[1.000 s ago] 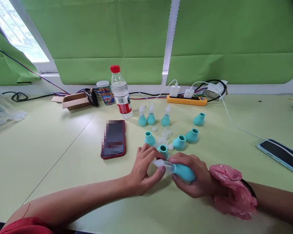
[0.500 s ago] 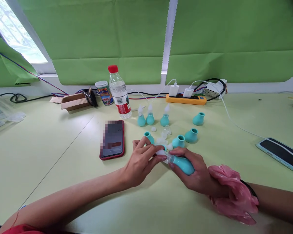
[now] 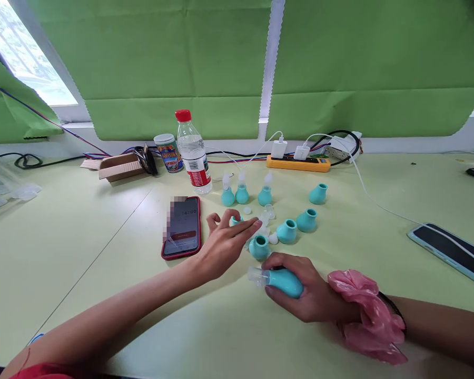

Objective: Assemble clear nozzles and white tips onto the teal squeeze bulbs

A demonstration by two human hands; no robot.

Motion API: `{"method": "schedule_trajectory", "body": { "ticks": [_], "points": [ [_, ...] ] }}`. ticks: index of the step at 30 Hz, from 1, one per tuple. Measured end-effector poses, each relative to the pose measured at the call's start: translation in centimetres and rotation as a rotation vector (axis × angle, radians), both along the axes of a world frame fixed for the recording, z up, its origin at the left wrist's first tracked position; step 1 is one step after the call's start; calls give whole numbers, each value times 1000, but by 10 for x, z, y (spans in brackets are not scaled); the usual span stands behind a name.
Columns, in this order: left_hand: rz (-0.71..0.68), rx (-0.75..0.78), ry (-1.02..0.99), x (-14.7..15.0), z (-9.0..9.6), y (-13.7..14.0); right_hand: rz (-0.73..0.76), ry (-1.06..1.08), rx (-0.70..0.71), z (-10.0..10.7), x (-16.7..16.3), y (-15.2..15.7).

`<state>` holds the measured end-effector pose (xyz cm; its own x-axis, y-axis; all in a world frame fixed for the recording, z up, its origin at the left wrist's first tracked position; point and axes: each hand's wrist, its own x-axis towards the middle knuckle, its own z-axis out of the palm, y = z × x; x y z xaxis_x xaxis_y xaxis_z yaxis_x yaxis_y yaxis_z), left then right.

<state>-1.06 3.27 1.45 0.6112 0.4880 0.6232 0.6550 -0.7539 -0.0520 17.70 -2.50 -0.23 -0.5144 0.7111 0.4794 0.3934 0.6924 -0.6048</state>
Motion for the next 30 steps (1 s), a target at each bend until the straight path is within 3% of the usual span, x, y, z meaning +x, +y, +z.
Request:
{"method": "schedule_trajectory", "body": {
  "ticks": [5,10,13,21,26,30],
  "points": [
    [-66,-74,-112,-1,-8,4,1,39,-189,-1,2,4],
    [-255,-205,-458,5,-4,-14,-36,358,-472,-5,4,8],
    [-321,-226,-525,11,-4,-22,19,486,-579,-6,3,7],
    [-240,57,-372,10,-9,-15,70,579,-755,-2,-2,8],
    [-236,316,-171,4,-8,-15,67,580,-787,-5,1,6],
    [-298,414,-122,1,-4,-16,69,544,-752,-7,1,3]
  ]
}}
